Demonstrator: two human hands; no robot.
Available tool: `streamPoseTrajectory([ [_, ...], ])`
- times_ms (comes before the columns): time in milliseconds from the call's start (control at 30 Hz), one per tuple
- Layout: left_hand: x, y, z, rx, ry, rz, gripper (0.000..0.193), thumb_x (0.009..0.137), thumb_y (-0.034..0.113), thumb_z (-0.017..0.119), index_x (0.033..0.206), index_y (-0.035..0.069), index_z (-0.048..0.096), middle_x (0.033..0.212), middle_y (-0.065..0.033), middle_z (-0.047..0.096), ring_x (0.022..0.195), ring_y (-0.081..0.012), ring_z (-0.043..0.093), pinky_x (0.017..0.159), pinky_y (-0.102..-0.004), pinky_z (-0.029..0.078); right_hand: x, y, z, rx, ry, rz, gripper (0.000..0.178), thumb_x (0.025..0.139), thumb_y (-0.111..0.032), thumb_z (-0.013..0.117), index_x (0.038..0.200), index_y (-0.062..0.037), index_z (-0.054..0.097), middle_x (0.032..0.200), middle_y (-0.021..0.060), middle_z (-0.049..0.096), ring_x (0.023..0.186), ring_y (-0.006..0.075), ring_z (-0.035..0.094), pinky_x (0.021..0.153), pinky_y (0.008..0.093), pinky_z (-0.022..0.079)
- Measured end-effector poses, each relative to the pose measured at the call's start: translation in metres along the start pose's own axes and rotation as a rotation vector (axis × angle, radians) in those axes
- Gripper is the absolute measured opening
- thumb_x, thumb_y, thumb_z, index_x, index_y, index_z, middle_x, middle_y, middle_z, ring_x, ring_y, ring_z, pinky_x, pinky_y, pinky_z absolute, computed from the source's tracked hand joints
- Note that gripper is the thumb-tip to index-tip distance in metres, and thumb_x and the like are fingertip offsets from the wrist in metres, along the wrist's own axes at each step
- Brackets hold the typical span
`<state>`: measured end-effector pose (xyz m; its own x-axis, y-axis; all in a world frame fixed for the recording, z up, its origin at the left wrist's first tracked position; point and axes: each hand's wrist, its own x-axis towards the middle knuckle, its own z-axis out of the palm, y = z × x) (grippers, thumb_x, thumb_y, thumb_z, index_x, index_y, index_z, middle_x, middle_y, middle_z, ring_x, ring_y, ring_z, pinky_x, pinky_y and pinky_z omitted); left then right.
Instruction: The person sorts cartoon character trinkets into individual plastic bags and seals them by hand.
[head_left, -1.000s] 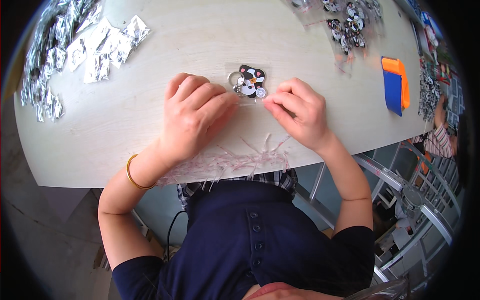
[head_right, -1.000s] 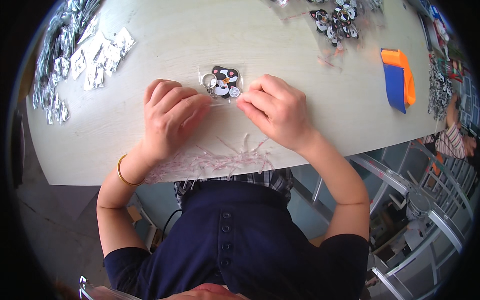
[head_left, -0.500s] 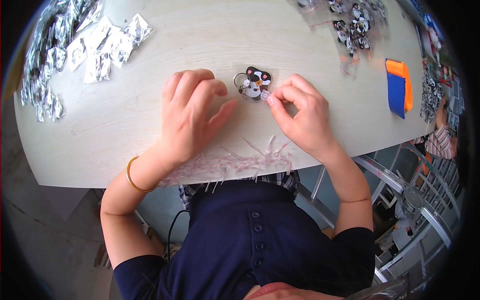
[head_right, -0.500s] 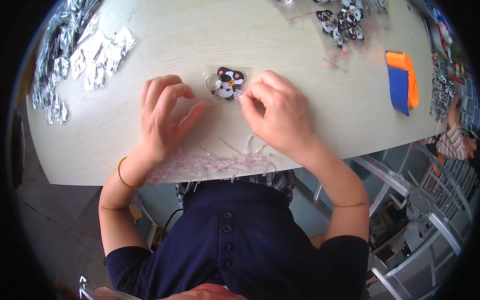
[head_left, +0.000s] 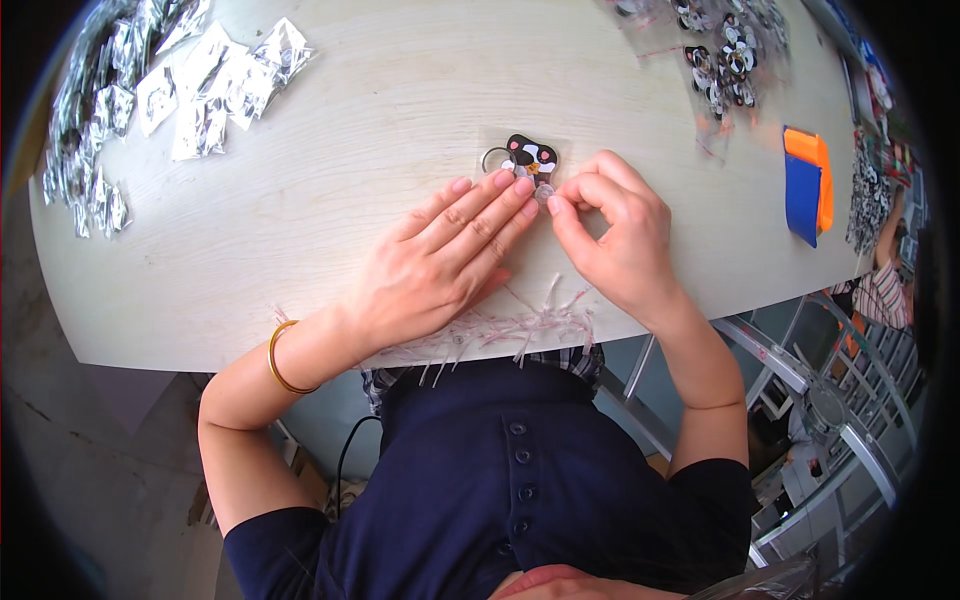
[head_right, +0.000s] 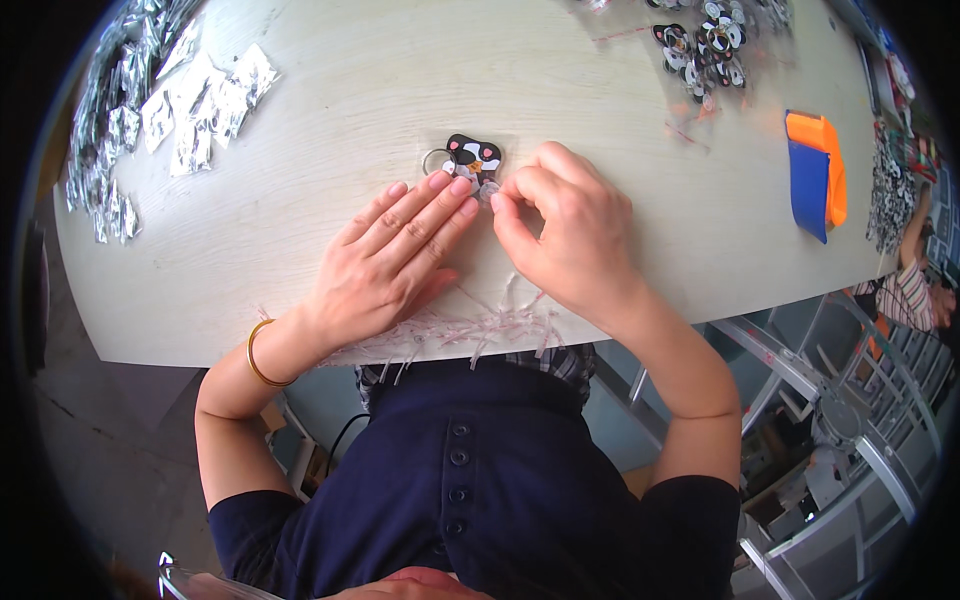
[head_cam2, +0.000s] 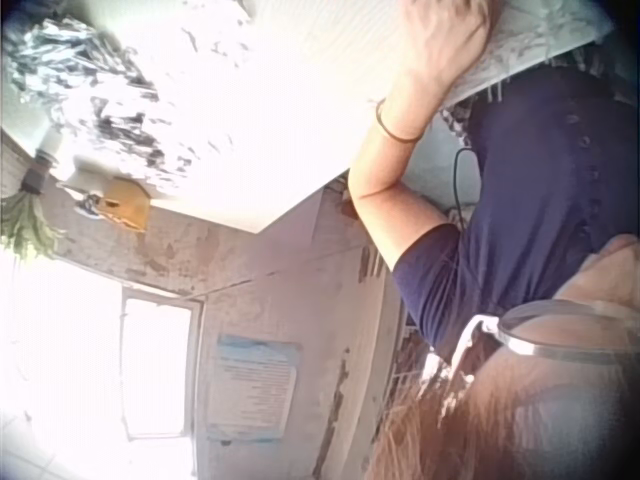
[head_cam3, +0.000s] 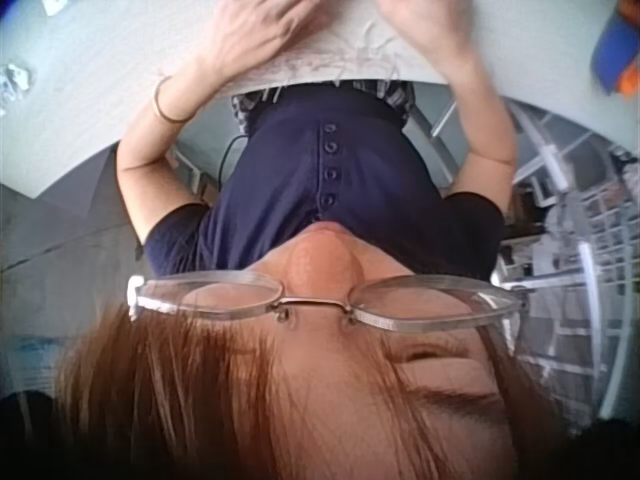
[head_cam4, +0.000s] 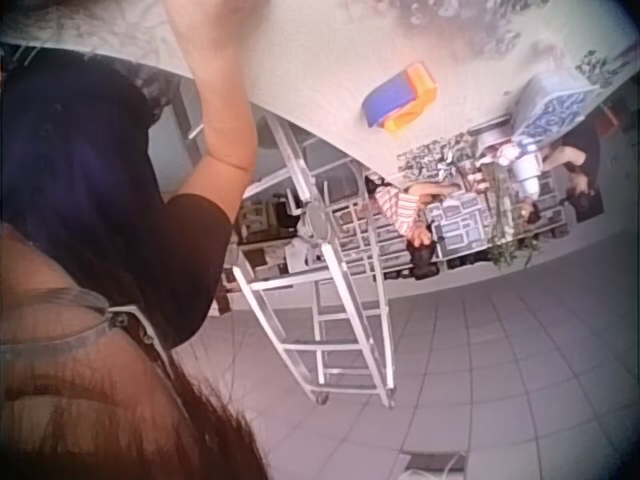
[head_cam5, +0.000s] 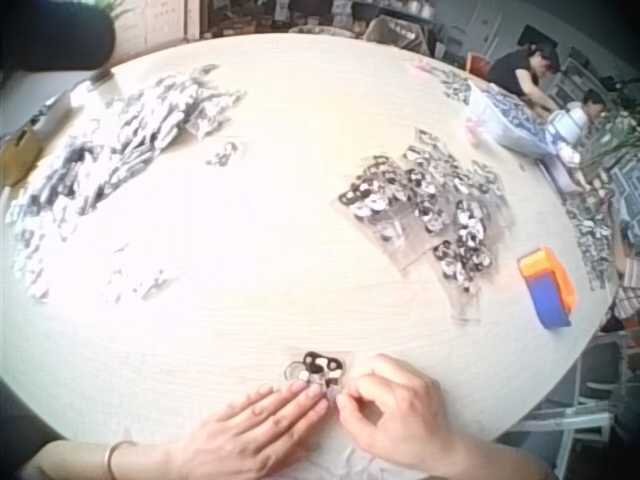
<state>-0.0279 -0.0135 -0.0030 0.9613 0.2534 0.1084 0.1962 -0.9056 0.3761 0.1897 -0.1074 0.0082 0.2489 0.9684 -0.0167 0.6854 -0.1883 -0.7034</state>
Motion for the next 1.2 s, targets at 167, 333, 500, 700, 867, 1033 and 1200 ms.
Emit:
streamPoseTrajectory([
  [167, 0.001, -0.001, -0.001, -0.017, -0.009, -0.001, 0.073, 0.09, 0.03, 0.073, 0.156, 0.005, 0.049, 0.164, -0.0094, 0.045, 0.153, -0.0237, 0.04, 0.128, -0.0428, 0.028, 0.0, 0.0, 0.0, -0.011, 0.001, -0.015, 0.011, 0.086, -0.013, 0.076, 0.08, -0.0082, 0.068, 0.082, 0.0037, 0.061, 0.072, 0.0237, 0.065, 0.062, 0.0385, 0.05],
  [333, 0.0, 0.0, 0.0, -0.021, 0.001, -0.013, 0.072, 0.091, 0.029, 0.072, 0.155, 0.005, 0.05, 0.164, -0.0098, 0.046, 0.153, -0.0245, 0.041, 0.127, -0.0431, 0.029, -0.001, -0.001, 0.0, -0.013, 0.003, -0.006, 0.011, 0.087, -0.014, 0.076, 0.08, -0.0083, 0.069, 0.082, 0.0042, 0.061, 0.073, 0.0243, 0.066, 0.061, 0.0395, 0.051],
  [500, 0.001, 0.0, 0.0, -0.034, -0.002, -0.018, 0.071, 0.09, 0.028, 0.073, 0.155, 0.006, 0.051, 0.162, -0.0097, 0.048, 0.152, -0.0253, 0.042, 0.126, -0.0437, 0.031, 0.001, -0.005, -0.006, -0.073, -0.027, 0.019, 0.012, 0.087, -0.016, 0.077, 0.081, -0.0086, 0.07, 0.081, 0.0044, 0.061, 0.07, 0.0252, 0.066, 0.061, 0.0405, 0.051],
  [700, 0.001, -0.001, 0.0, -0.046, 0.01, -0.023, 0.072, 0.09, 0.026, 0.074, 0.155, 0.006, 0.051, 0.161, -0.0093, 0.049, 0.151, -0.026, 0.044, 0.125, -0.0439, 0.034, 0.011, -0.002, -0.023, -0.207, -0.076, 0.106, 0.007, 0.089, -0.016, 0.077, 0.086, -0.0102, 0.073, 0.081, 0.0044, 0.062, 0.068, 0.023, 0.066, 0.06, 0.0401, 0.051],
  [867, 0.005, 0.0, 0.0, -0.036, 0.01, -0.016, 0.072, 0.089, 0.025, 0.074, 0.155, 0.006, 0.05, 0.161, -0.0098, 0.048, 0.151, -0.0264, 0.044, 0.125, -0.0438, 0.033, -0.007, 0.01, -0.012, -0.171, 0.193, -0.263, 0.034, 0.082, -0.006, 0.074, 0.114, -0.0156, 0.08, 0.084, 0.0008, 0.058, 0.068, 0.0187, 0.062, 0.059, 0.036, 0.05],
  [1033, 0.004, -0.001, 0.002, -0.031, 0.018, -0.015, 0.076, 0.088, 0.025, 0.075, 0.156, 0.006, 0.049, 0.162, -0.0103, 0.047, 0.151, -0.0269, 0.043, 0.125, -0.0439, 0.033, -0.012, 0.021, -0.023, -0.399, 0.185, -0.179, 0.064, 0.078, 0.008, 0.067, 0.135, -0.0214, 0.074, 0.083, 0.0028, 0.051, 0.069, 0.0208, 0.057, 0.063, 0.0359, 0.049],
  [1200, 0.004, -0.004, -0.003, -0.028, 0.017, -0.006, 0.077, 0.085, 0.024, 0.077, 0.156, 0.007, 0.05, 0.161, -0.0098, 0.048, 0.151, -0.0269, 0.044, 0.125, -0.0437, 0.033, -0.018, 0.014, -0.016, -0.404, 0.009, -0.272, 0.056, 0.079, -0.002, 0.07, 0.132, -0.0219, 0.075, 0.084, 0.0005, 0.054, 0.075, 0.0192, 0.061, 0.064, 0.036, 0.053],
])
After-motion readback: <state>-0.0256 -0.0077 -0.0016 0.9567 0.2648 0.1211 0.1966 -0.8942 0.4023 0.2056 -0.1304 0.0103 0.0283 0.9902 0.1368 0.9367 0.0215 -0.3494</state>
